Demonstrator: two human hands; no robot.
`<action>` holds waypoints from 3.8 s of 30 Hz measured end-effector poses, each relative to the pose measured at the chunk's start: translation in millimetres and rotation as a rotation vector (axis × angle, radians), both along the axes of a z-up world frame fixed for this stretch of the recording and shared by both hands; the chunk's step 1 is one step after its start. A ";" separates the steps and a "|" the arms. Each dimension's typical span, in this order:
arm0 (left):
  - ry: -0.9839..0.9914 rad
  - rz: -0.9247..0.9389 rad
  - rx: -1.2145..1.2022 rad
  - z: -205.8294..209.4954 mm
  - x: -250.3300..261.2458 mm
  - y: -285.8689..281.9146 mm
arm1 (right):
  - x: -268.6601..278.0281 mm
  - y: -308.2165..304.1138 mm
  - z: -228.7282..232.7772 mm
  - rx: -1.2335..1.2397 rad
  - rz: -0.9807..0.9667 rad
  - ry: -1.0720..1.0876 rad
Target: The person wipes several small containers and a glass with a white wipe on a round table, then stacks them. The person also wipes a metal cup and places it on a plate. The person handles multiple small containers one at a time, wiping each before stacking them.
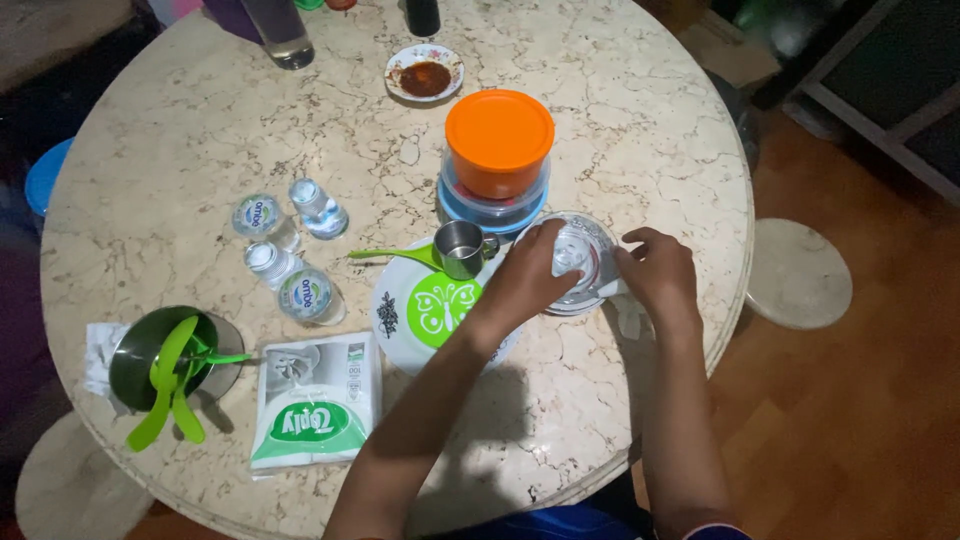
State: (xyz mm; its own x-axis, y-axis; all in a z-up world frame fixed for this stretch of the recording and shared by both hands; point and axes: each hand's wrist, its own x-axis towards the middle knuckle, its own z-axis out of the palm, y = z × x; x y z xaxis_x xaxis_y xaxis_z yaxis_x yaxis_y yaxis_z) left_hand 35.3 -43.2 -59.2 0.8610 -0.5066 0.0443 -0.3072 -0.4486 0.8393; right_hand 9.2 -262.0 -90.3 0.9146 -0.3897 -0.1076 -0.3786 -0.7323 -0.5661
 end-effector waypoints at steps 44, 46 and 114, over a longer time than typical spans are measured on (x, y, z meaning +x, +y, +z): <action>-0.075 0.615 0.587 80.5 -66.2 224.8 | -44.4 86.9 62.0 0.631 0.407 -0.488; -0.086 0.644 0.607 61.5 -67.0 236.3 | -41.5 95.6 61.2 0.669 0.443 -0.488; 0.022 0.702 -0.903 59.4 -91.1 129.9 | -51.4 226.1 19.0 -0.149 1.000 -1.130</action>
State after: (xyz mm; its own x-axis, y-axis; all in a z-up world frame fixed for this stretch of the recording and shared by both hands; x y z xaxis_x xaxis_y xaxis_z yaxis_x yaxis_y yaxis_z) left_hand -55.7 86.6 0.1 0.9467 0.2951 0.1291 -0.2081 0.2543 0.9445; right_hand -42.2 -35.9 -71.3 0.3743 0.4790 0.7940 0.8635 -0.4922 -0.1102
